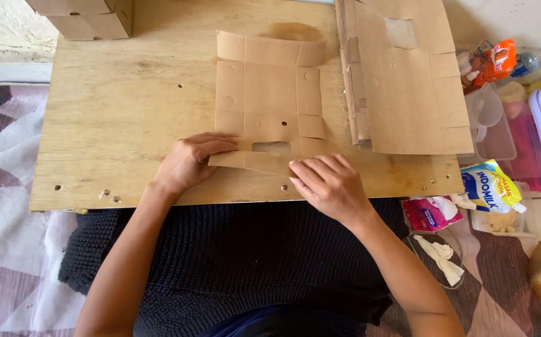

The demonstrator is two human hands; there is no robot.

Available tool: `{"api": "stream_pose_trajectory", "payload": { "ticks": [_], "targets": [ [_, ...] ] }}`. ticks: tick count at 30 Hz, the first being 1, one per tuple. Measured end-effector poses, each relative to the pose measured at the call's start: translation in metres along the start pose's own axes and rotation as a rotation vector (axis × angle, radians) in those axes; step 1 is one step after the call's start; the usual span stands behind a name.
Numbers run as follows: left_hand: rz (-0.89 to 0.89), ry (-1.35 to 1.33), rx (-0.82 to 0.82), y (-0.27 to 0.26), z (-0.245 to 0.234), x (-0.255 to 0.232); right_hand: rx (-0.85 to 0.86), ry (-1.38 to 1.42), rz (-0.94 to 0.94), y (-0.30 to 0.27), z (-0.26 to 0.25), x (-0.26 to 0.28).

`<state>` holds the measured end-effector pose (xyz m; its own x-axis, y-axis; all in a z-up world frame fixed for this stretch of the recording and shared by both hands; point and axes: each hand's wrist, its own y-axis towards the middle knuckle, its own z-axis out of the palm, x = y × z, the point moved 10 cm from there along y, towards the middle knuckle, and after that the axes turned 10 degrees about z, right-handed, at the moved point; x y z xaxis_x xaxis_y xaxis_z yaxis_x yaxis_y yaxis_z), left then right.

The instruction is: Assembling cardboard pastry boxes by folding along pre-scored lines and tucking in tabs.

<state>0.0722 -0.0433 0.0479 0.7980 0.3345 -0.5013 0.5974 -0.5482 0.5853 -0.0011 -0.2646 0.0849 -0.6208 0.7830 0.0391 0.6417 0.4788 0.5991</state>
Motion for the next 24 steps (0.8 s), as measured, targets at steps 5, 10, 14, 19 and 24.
{"api": "stream_pose_trajectory", "payload": {
  "ticks": [5, 10, 14, 19, 24],
  "targets": [
    [-0.085, -0.081, -0.037, -0.011, -0.016, -0.005, 0.027, 0.281, 0.087, -0.002, -0.009, -0.036],
    [-0.097, -0.130, -0.028, -0.011, -0.026, -0.009, 0.088, 0.438, 0.156, -0.011, 0.018, -0.070],
    [0.018, -0.128, 0.046, -0.013, -0.014, -0.014, 0.198, 0.414, 0.088, -0.001, 0.037, -0.048],
    [0.139, 0.046, 0.099, -0.009, -0.008, -0.026, 0.305, 0.412, 0.072, 0.007, 0.042, -0.032],
    [0.106, 0.118, 0.349, 0.004, 0.011, -0.034, 0.356, 0.421, 0.121, -0.001, 0.052, -0.051]
  ]
}}
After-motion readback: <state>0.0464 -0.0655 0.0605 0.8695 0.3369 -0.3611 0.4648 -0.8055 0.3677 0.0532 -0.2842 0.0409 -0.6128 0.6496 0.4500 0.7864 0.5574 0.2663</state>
